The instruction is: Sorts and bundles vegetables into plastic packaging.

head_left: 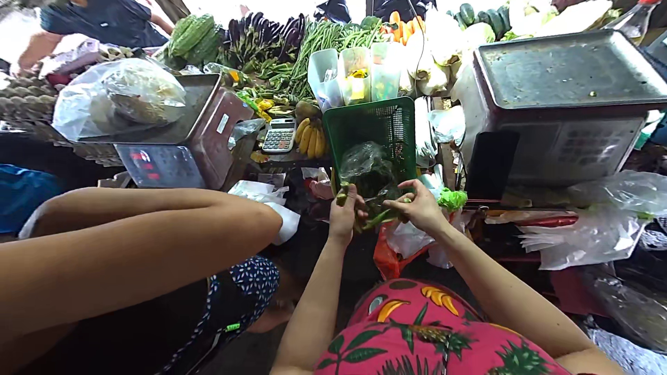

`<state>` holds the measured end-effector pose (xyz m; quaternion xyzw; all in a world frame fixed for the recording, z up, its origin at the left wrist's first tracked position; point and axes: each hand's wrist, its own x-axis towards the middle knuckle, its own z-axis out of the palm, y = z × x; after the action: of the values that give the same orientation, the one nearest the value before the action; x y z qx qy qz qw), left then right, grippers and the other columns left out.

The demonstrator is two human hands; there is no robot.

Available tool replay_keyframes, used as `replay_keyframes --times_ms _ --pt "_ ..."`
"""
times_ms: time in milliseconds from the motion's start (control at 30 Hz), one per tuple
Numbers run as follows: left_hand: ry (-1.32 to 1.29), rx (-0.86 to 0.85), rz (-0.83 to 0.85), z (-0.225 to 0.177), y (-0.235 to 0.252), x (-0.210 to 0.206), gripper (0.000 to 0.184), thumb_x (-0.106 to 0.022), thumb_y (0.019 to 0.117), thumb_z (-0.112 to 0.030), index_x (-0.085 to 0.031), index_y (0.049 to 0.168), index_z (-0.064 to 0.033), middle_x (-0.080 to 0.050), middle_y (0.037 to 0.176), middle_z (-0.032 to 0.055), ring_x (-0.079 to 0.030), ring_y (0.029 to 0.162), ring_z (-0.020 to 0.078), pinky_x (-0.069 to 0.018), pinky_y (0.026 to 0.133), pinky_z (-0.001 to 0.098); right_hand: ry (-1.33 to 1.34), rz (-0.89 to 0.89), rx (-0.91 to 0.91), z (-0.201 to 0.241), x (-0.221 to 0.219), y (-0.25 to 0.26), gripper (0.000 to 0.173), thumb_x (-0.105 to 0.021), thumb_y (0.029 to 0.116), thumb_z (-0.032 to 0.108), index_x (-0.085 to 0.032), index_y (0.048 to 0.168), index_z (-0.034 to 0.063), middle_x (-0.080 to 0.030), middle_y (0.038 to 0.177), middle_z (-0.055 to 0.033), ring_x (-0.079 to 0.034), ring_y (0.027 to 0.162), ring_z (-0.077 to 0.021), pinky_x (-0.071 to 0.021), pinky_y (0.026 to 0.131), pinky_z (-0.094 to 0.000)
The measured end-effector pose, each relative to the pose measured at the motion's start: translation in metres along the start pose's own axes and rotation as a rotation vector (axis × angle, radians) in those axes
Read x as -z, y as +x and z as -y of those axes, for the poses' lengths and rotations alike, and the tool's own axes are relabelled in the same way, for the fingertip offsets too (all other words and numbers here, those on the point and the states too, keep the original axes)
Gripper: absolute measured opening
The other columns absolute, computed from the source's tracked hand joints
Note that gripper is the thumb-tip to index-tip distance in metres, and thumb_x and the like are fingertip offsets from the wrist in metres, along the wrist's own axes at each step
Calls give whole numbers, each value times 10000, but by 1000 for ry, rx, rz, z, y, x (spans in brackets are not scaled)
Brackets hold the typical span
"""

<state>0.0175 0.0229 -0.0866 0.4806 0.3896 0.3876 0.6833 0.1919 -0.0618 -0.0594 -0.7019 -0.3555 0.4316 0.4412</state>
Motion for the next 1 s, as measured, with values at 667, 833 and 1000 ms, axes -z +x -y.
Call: replay_keyframes --times_ms 667,833,1000 --pt "-140 260 -35 67 -40 59 61 -667 977 -64 -609 977 -46 -596 712 27 -567 561 92 -526 550 227 -857 113 -57 -10 -61 113 383 -686 958 295 -661 1192 -7 -685 1161 -266 -654 1126 -452 -505 919 -682" --pt "-107 297 -117 73 -43 63 70 -663 985 -66 -625 1025 -24 -609 750 40 -574 577 92 -534 557 224 -810 98 143 -24 -61 127 340 -667 966 243 -708 1273 102 -662 1285 -225 -601 1236 -436 -480 995 -675" --pt "-142 330 -98 71 -45 58 109 -648 992 -62 -622 1089 -18 -616 774 44 -597 609 105 -551 582 239 -1000 187 145 -22 -71 125 237 -674 935 135 -724 1134 17 -679 1215 -240 -603 1224 -443 -501 967 -661"
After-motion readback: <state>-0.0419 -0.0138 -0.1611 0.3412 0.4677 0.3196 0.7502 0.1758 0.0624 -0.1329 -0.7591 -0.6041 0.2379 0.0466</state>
